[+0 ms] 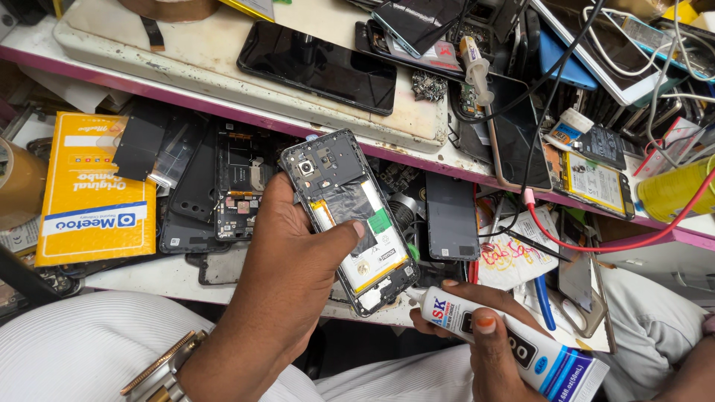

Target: The person uses a small tool to pry and remove a component from the back of a smartphone. They then apply adhesive from a tube to the interior frame of the phone.

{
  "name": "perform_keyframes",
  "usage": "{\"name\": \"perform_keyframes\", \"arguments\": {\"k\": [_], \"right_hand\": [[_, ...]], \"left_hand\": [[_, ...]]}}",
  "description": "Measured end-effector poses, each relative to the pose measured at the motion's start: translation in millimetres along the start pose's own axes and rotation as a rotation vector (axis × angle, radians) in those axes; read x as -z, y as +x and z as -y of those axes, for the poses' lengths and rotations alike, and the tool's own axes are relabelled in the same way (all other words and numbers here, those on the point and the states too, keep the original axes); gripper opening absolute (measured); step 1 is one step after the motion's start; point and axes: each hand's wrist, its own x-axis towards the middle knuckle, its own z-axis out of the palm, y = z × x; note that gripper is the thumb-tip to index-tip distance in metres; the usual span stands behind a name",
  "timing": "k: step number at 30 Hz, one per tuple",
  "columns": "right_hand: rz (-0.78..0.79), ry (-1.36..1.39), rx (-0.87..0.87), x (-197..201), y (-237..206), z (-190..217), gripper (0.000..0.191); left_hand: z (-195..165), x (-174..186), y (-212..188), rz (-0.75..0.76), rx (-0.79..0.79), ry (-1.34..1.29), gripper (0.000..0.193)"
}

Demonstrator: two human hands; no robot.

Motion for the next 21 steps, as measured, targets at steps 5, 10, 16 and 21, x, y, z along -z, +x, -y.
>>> {"name": "perform_keyframes", "arguments": {"k": [5, 10, 16, 21], "right_hand": [[0.009, -0.129, -0.005, 0.6, -0.8, 2.0, 0.078], [-0.013, -0.185, 0.013, 0.2, -1.5, 3.5, 0.076], [0.01, -0.064, -0.055, 0.2, -2.0, -6.2, 0.076], [0.02, -0.064, -0.102, 0.8, 1.7, -9.4, 0.083]], "left_hand": [[0.1, 0.2, 0.3, -0.019, 0.032, 0.032, 0.046], [0.8, -0.8, 0.2, -0.012, 0.035, 0.029, 0.046], [2.2, -2.2, -0.2, -0.01, 0.036, 0.025, 0.046], [4.5, -1.8, -0.1, -0.022, 0.063, 0.033, 0.047]]}}
